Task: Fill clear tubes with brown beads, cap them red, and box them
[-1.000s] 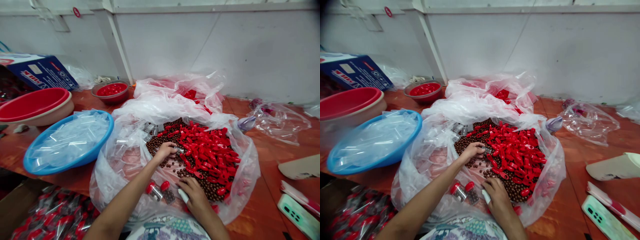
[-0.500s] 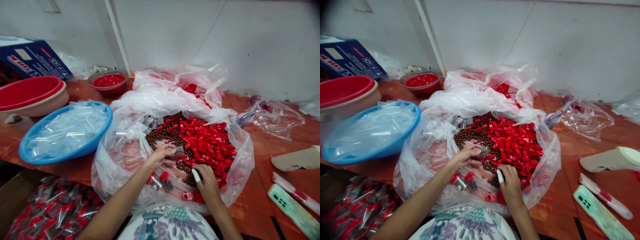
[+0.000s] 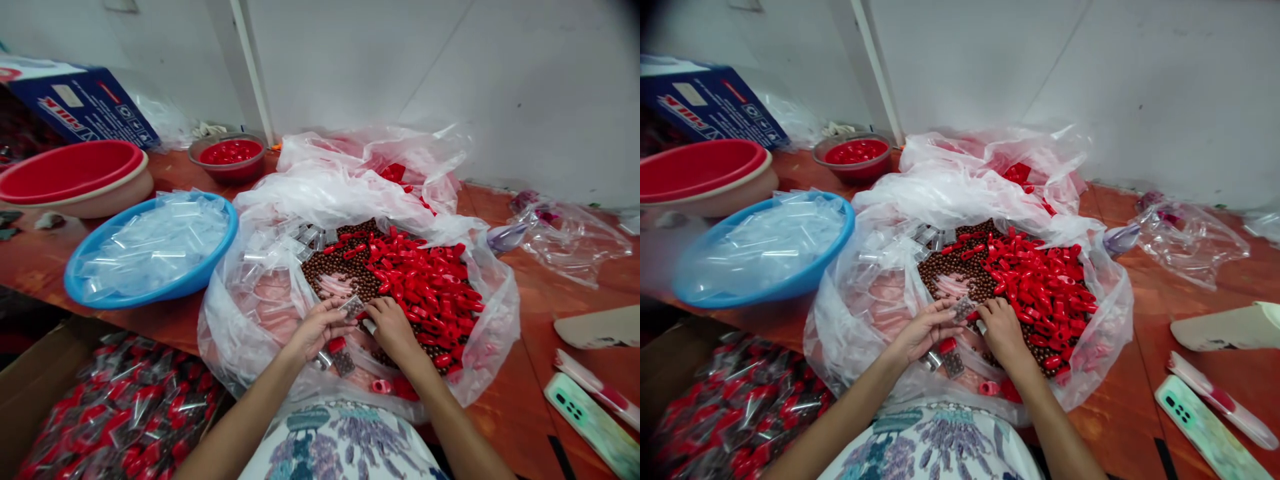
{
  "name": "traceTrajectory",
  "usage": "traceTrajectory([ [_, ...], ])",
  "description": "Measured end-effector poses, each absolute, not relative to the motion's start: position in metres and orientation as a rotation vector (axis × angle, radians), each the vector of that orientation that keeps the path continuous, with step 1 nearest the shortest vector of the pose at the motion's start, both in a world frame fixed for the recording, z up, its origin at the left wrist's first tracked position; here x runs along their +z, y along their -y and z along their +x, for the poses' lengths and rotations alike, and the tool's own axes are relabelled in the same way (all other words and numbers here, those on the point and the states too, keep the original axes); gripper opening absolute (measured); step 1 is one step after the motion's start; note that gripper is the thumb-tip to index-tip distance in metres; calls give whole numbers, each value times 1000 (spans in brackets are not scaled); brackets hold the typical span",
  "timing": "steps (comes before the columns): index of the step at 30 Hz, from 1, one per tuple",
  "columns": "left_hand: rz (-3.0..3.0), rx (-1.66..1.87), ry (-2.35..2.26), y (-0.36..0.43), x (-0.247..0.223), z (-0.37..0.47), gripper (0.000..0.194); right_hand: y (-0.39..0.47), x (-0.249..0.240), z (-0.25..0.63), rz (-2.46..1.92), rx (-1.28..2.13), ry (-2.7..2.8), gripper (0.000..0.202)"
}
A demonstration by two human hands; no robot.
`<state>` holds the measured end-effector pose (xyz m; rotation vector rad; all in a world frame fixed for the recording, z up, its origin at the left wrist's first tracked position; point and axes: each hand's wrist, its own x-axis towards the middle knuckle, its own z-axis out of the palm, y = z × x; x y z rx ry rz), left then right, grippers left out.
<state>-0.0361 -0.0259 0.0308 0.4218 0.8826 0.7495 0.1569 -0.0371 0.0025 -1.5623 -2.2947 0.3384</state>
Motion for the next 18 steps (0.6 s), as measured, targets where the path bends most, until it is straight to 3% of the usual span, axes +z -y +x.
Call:
traceTrajectory([
  [3, 420, 766, -858, 29, 30, -40, 23, 36, 2, 158, -1574, 370, 2228, 20],
  [6, 426, 786, -847, 32, 28, -41, 24, 41, 3, 161, -1617, 427, 2049, 24],
  [12, 520, 762, -827, 37, 19, -34, 44, 53, 12, 162, -1401, 1084, 1354, 33],
  [18, 672, 766, -810, 42, 12, -27, 45, 60, 24, 162, -1401, 1113, 1472, 29],
])
